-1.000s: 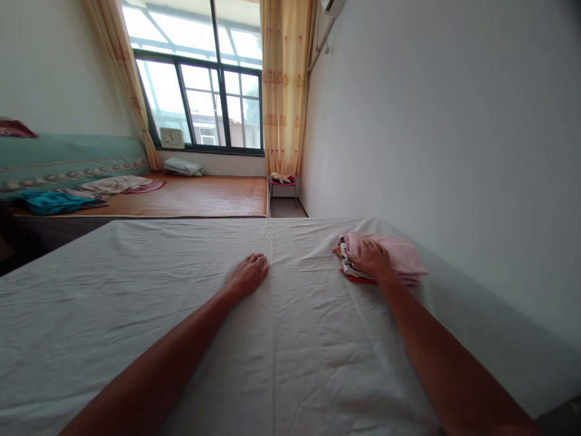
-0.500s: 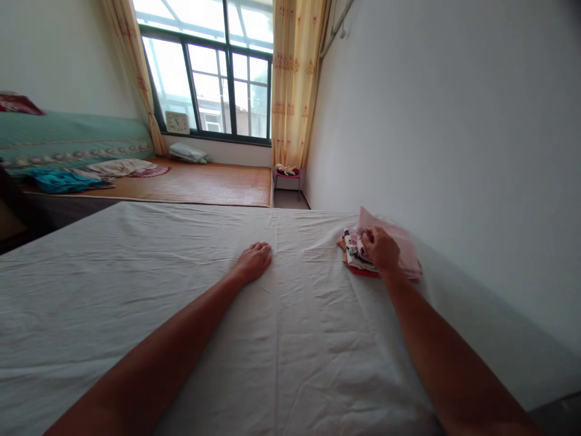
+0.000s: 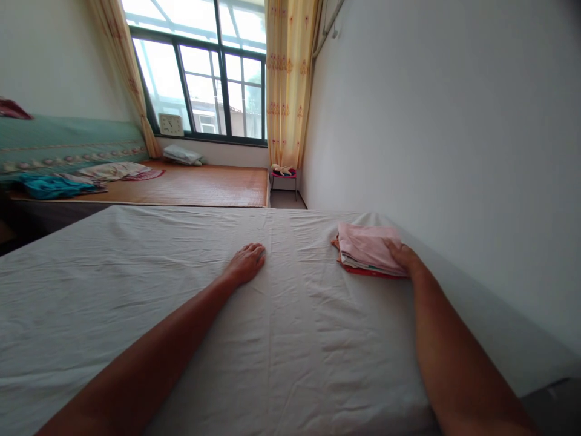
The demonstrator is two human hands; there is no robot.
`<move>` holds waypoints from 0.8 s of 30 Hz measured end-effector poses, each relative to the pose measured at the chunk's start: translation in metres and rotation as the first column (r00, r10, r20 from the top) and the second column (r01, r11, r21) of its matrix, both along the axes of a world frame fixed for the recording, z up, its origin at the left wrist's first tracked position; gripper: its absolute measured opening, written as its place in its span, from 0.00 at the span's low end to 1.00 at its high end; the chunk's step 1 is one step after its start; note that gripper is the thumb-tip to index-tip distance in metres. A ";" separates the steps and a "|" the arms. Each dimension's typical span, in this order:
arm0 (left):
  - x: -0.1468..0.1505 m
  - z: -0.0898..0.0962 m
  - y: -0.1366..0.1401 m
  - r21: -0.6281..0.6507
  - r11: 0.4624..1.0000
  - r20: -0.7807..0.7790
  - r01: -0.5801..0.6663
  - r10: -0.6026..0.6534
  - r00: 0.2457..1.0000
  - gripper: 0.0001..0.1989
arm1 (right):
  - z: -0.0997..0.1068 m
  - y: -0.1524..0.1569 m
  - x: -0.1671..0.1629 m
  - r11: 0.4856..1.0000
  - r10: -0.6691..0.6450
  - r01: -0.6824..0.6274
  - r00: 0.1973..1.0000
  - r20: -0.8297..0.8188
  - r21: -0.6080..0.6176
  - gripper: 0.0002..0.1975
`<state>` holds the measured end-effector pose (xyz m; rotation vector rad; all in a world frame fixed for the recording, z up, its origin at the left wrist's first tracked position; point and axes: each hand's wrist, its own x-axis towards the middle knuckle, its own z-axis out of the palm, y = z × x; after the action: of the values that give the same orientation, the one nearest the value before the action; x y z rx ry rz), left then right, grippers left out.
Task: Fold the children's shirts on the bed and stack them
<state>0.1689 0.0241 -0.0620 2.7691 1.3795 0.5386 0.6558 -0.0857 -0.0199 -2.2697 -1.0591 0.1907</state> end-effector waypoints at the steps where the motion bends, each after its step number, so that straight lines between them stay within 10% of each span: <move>1: 0.000 0.001 0.000 -0.002 1.000 -0.004 -0.001 0.001 1.000 0.21 | -0.001 0.000 0.001 1.000 -0.009 0.010 0.998 -0.058 0.001 0.36; 12: 0.001 -0.001 0.001 0.004 1.000 0.023 0.007 -0.008 1.000 0.20 | -0.004 -0.016 -0.001 0.987 0.159 -0.087 0.583 -0.797 0.133 0.23; 19: -0.003 0.004 -0.003 -0.075 0.995 0.073 0.058 -0.053 0.996 0.19 | 0.025 -0.007 -0.050 0.817 0.529 -0.096 0.520 -0.671 0.569 0.19; 24: -0.006 0.053 -0.045 0.071 0.980 0.394 0.188 -0.200 0.897 0.19 | 0.057 -0.006 -0.157 0.644 0.660 -0.280 0.675 -0.331 0.712 0.31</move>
<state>0.1629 -0.0207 -0.0087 2.5743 1.0008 1.0485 0.4990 -0.0917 0.0370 -1.1533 -1.1648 0.6205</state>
